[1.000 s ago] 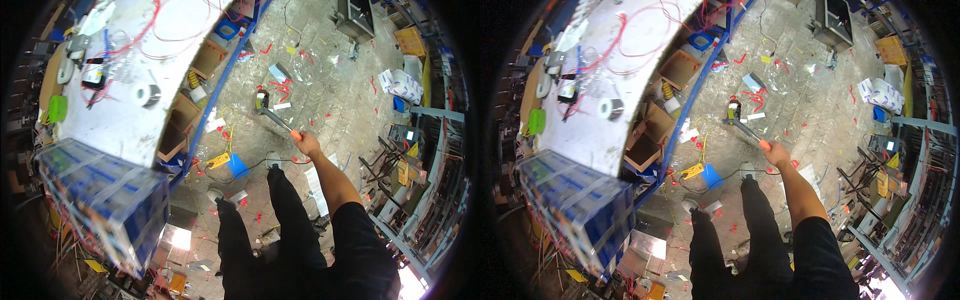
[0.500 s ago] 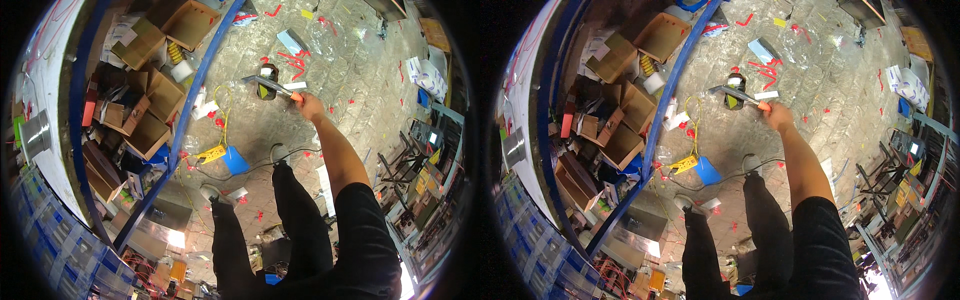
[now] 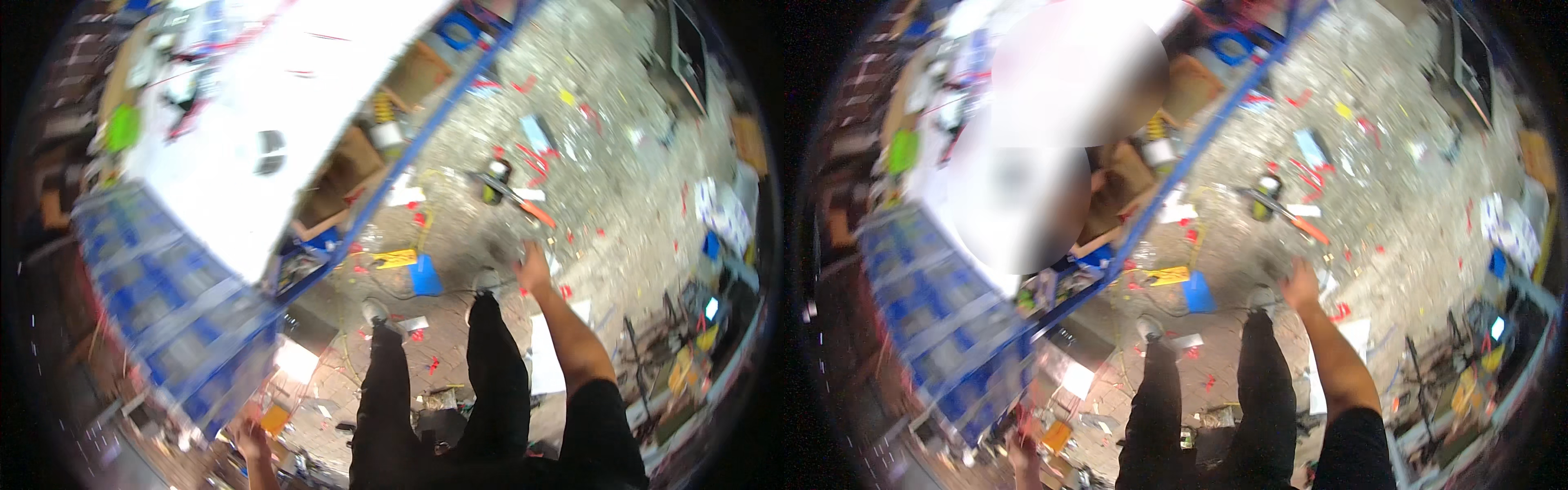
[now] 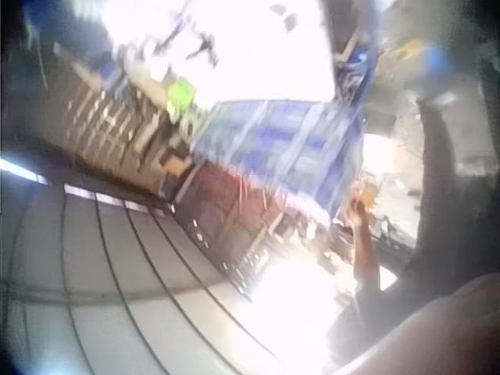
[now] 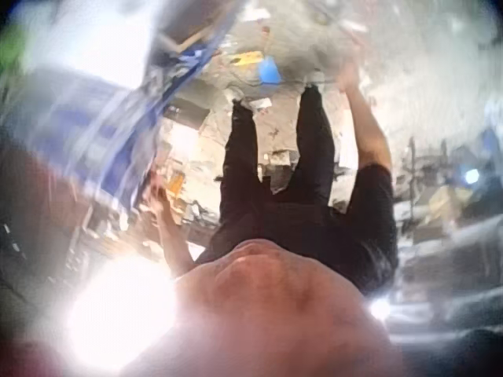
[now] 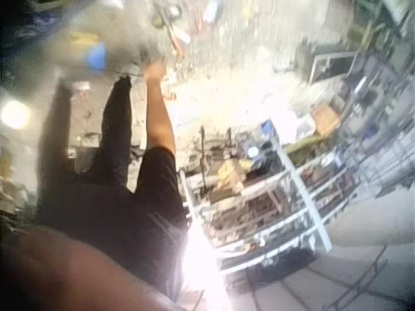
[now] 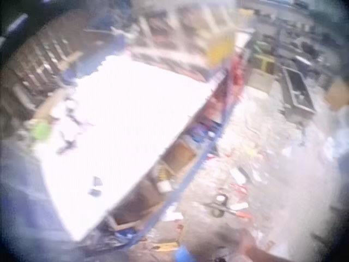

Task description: The person uses a soldering iron to attach red wires to the terminals of a battery pack. They then flip the pack over, apply blue tape to the underside, and flip it back to continue soldering additional connections.

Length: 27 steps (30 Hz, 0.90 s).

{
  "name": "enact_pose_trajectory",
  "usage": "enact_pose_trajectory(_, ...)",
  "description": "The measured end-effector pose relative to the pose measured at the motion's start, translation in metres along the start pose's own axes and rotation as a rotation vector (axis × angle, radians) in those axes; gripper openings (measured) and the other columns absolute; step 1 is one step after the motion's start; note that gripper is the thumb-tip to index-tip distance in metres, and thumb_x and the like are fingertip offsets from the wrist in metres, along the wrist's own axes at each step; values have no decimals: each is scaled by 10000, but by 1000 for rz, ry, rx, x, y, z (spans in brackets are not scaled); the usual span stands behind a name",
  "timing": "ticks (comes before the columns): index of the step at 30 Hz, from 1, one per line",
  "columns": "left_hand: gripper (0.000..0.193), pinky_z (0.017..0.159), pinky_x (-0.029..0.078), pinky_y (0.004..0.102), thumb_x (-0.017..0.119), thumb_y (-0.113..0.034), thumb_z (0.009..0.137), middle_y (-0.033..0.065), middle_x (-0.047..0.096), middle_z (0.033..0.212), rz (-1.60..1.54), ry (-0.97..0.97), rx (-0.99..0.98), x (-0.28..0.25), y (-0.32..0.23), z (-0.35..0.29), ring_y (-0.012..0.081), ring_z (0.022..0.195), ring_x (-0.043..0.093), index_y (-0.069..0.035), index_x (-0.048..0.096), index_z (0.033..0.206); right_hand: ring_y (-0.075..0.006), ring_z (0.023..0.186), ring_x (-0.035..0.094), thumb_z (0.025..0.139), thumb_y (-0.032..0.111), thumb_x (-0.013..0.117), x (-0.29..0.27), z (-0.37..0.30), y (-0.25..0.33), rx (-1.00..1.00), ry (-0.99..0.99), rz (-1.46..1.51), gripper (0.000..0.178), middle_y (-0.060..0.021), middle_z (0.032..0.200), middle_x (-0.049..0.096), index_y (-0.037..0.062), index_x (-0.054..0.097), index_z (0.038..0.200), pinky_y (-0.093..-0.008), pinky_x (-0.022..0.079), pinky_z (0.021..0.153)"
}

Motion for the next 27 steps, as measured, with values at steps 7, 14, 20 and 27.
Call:
enact_pose_trajectory(7,74,579,436,258,660,-216,971,14,682,899,-49,167,-98,7,-27,-33,133,742,627,-146,636,979,-263,791,682,898,184,710,-66,-170,122,-70,442,258,220,-110,877,694,20,638,1026,-359,552,762)
enact_pose_trajectory(14,153,537,471,259,638,-256,1019,24,692,902,21,267,-28,2,-44,-8,125,647,651,-111,655,1065,-133,860,661,965,229,718,-119,-226,232,26,462,625,346,-45,939,709,-28,658,1190,-298,537,806)
enact_pose_trajectory(20,203,525,486,280,664,-245,995,47,692,867,242,458,6,23,-36,75,131,630,655,-81,675,1115,-228,974,694,1040,424,611,-131,-233,319,229,402,794,444,-94,1104,703,40,602,1262,-363,549,860)
enact_pose_trajectory(27,203,648,547,311,710,-192,954,53,718,864,265,630,133,45,-29,138,155,692,669,-36,735,1080,-344,1280,580,1004,685,488,-92,-268,470,362,395,1092,844,-181,1445,569,44,387,1543,-503,460,1075)
Point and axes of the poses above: each hand's wrist, its own z-axis towards the middle knuckle, its own x-axis out of the palm, y = z × x, the point moved 2 cm from there along z, towards the middle knuckle
